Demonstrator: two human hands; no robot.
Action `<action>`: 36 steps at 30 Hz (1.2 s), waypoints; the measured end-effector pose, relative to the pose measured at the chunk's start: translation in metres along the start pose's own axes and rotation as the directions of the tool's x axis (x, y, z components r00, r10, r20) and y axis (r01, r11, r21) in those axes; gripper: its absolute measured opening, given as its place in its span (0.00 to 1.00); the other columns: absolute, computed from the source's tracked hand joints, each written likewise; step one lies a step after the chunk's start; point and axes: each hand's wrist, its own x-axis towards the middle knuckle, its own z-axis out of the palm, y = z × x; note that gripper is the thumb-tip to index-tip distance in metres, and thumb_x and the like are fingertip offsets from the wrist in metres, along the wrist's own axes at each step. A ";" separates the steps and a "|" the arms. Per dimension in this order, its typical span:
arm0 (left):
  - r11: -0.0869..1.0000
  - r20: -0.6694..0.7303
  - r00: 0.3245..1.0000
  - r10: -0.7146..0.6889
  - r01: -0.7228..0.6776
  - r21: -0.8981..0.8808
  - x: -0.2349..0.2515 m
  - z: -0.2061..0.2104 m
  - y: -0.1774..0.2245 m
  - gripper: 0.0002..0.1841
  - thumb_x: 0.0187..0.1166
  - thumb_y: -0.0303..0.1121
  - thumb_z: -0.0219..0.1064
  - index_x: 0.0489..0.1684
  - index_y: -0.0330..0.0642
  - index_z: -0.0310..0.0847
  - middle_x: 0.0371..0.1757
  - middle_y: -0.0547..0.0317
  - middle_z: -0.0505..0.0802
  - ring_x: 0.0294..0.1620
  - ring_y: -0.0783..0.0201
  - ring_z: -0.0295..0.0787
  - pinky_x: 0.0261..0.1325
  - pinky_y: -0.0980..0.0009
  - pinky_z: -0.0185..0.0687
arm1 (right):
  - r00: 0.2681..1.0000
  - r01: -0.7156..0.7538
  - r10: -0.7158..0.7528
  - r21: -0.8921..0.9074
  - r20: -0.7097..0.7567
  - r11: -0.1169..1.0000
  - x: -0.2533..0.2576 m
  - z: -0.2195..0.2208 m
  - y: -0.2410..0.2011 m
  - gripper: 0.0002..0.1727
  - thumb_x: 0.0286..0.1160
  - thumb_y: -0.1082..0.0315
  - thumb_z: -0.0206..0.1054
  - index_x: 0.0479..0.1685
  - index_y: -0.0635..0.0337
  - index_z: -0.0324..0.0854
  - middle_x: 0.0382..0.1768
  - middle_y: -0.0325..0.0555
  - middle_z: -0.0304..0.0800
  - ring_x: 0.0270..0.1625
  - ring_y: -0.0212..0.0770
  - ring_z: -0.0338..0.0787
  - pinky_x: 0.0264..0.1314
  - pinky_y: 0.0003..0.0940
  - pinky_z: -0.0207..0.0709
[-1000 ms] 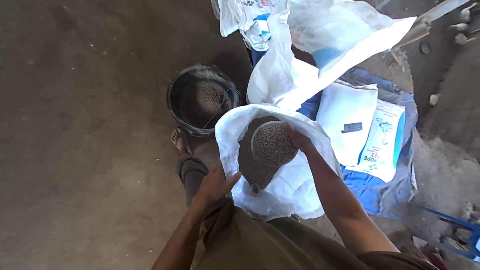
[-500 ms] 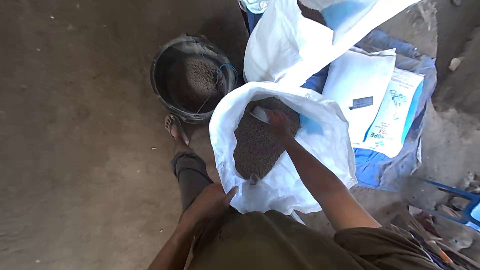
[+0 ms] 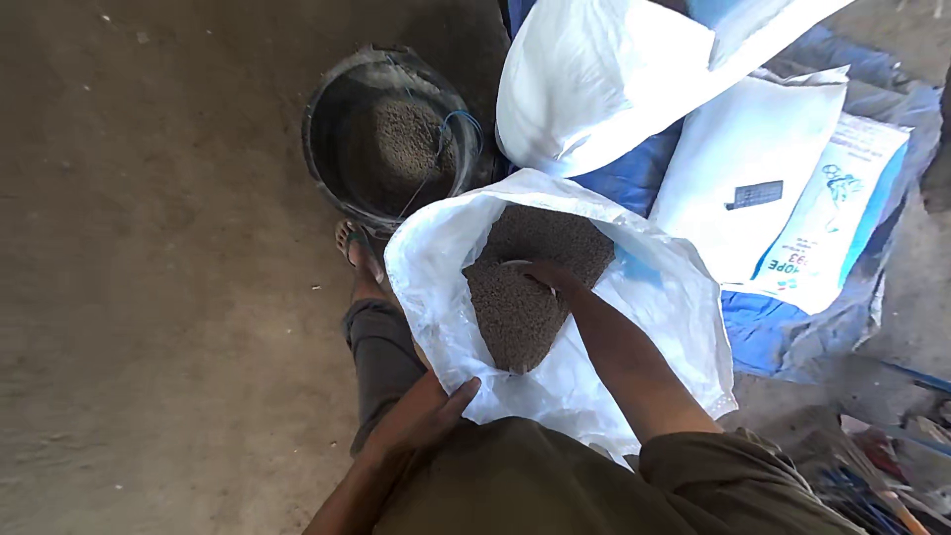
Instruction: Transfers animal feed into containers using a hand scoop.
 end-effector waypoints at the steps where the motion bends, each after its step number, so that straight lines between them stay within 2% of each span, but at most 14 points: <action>1: 1.000 0.003 1.000 -0.001 0.001 0.024 0.000 -0.003 0.001 0.19 0.90 0.40 0.56 0.62 0.33 0.83 0.54 0.53 0.93 0.58 0.76 0.87 0.69 0.72 0.81 | 1.000 -0.030 0.030 0.017 -0.004 0.999 -0.007 -0.001 0.001 0.44 0.82 0.30 0.55 0.74 0.63 0.79 0.72 0.66 0.82 0.76 0.62 0.80 0.79 0.66 0.68; 5: 0.990 0.063 0.998 -0.014 0.005 0.144 0.006 -0.008 0.005 0.20 0.90 0.42 0.56 0.59 0.34 0.85 0.53 0.50 0.93 0.58 0.68 0.89 0.69 0.62 0.81 | 0.997 0.002 0.002 0.057 -0.082 0.998 -0.024 -0.010 0.002 0.43 0.88 0.34 0.49 0.77 0.69 0.76 0.76 0.70 0.77 0.80 0.66 0.75 0.83 0.66 0.63; 9: 0.966 0.123 0.992 -0.034 0.001 0.258 0.008 -0.015 0.010 0.21 0.91 0.43 0.55 0.59 0.34 0.86 0.54 0.45 0.93 0.60 0.58 0.90 0.70 0.53 0.80 | 0.964 0.142 -0.118 0.085 -0.237 0.986 -0.036 -0.025 0.000 0.37 0.93 0.41 0.48 0.81 0.65 0.73 0.81 0.66 0.74 0.85 0.63 0.70 0.88 0.66 0.57; 12: 0.949 0.152 0.986 -0.073 0.022 0.314 0.010 -0.022 0.012 0.21 0.91 0.43 0.54 0.59 0.34 0.86 0.55 0.44 0.93 0.62 0.55 0.89 0.71 0.50 0.79 | 0.950 0.143 -0.131 0.022 -0.284 0.990 -0.043 -0.039 -0.006 0.37 0.92 0.41 0.48 0.84 0.63 0.71 0.83 0.63 0.72 0.88 0.60 0.68 0.90 0.63 0.55; 14: 0.940 0.171 0.979 -0.110 0.047 0.339 0.013 -0.025 0.013 0.22 0.92 0.45 0.53 0.61 0.35 0.85 0.57 0.44 0.92 0.64 0.55 0.88 0.72 0.49 0.77 | 0.969 0.053 -0.054 -0.012 -0.240 0.999 -0.061 -0.052 -0.015 0.33 0.95 0.46 0.47 0.86 0.62 0.68 0.86 0.61 0.68 0.91 0.58 0.63 0.92 0.60 0.51; 17: 0.940 0.158 0.981 -0.111 0.052 0.338 0.015 -0.028 0.013 0.22 0.92 0.47 0.53 0.60 0.38 0.86 0.56 0.46 0.93 0.63 0.55 0.89 0.72 0.48 0.78 | 0.946 0.033 -0.017 0.043 -0.324 0.999 -0.087 -0.052 -0.016 0.30 0.94 0.51 0.50 0.80 0.66 0.74 0.80 0.66 0.74 0.86 0.61 0.70 0.88 0.61 0.57; 19: 0.951 0.152 0.984 -0.095 0.044 0.307 0.015 -0.031 0.010 0.23 0.90 0.50 0.54 0.56 0.40 0.87 0.51 0.49 0.93 0.57 0.58 0.90 0.66 0.48 0.81 | 0.969 0.053 0.000 0.207 -0.249 0.977 -0.118 -0.054 -0.027 0.28 0.97 0.55 0.44 0.80 0.68 0.71 0.78 0.67 0.75 0.80 0.56 0.76 0.84 0.53 0.65; 22: 0.977 0.160 0.980 -0.120 0.088 0.197 0.011 -0.043 0.009 0.26 0.86 0.57 0.56 0.44 0.41 0.89 0.35 0.59 0.92 0.39 0.67 0.88 0.49 0.57 0.84 | 0.981 0.163 -0.094 0.459 -0.171 0.873 -0.133 -0.054 -0.020 0.28 0.98 0.56 0.35 0.77 0.64 0.72 0.64 0.55 0.84 0.61 0.38 0.85 0.65 0.37 0.80; 26: 0.991 -0.042 0.991 -0.126 0.124 -0.059 -0.007 -0.067 -0.006 0.23 0.90 0.48 0.48 0.36 0.41 0.82 0.26 0.69 0.81 0.28 0.75 0.78 0.38 0.71 0.79 | 0.989 0.130 -0.075 0.514 -0.127 0.848 -0.163 -0.063 -0.023 0.30 0.99 0.56 0.30 0.81 0.66 0.67 0.71 0.59 0.78 0.67 0.41 0.82 0.71 0.37 0.75; 28: 0.984 -0.190 0.978 -0.089 0.057 -0.168 -0.012 -0.080 -0.033 0.24 0.88 0.51 0.42 0.31 0.48 0.79 0.23 0.76 0.79 0.25 0.77 0.77 0.36 0.73 0.79 | 0.984 0.140 -0.065 0.490 -0.166 0.861 -0.177 -0.068 -0.026 0.30 0.99 0.55 0.32 0.80 0.67 0.68 0.71 0.59 0.79 0.67 0.42 0.83 0.71 0.38 0.76; 30: 0.971 -0.344 0.931 -0.122 0.040 -0.237 -0.020 -0.095 -0.058 0.25 0.90 0.51 0.39 0.26 0.50 0.74 0.21 0.76 0.78 0.23 0.77 0.76 0.36 0.73 0.79 | 0.976 0.131 -0.038 0.440 -0.215 0.888 -0.204 -0.075 -0.039 0.29 0.99 0.55 0.36 0.78 0.67 0.70 0.69 0.59 0.81 0.65 0.42 0.84 0.70 0.40 0.77; 32: 0.949 -0.507 0.835 -0.214 0.055 -0.310 -0.032 -0.109 -0.087 0.24 0.94 0.46 0.39 0.26 0.49 0.72 0.18 0.75 0.76 0.21 0.76 0.74 0.35 0.74 0.78 | 0.964 0.080 0.023 0.372 -0.265 0.925 -0.232 -0.080 -0.057 0.29 0.98 0.53 0.39 0.77 0.65 0.73 0.69 0.59 0.82 0.66 0.44 0.84 0.71 0.44 0.76; 34: 0.923 -0.650 0.690 -0.318 0.070 -0.377 -0.045 -0.121 -0.130 0.22 0.95 0.43 0.42 0.28 0.45 0.72 0.16 0.76 0.73 0.18 0.77 0.73 0.32 0.76 0.77 | 0.944 0.052 0.065 0.340 -0.323 0.939 -0.255 -0.086 -0.075 0.30 0.97 0.51 0.42 0.79 0.66 0.72 0.72 0.62 0.80 0.71 0.50 0.82 0.74 0.51 0.74; 36: 0.870 -0.721 0.510 -0.470 0.128 -0.476 -0.062 -0.123 -0.176 0.22 0.95 0.45 0.46 0.40 0.35 0.76 0.19 0.70 0.72 0.19 0.76 0.71 0.30 0.76 0.75 | 0.923 0.128 0.002 0.310 -0.386 0.942 -0.269 -0.093 -0.094 0.29 0.96 0.52 0.44 0.79 0.64 0.71 0.70 0.59 0.82 0.68 0.47 0.84 0.72 0.48 0.77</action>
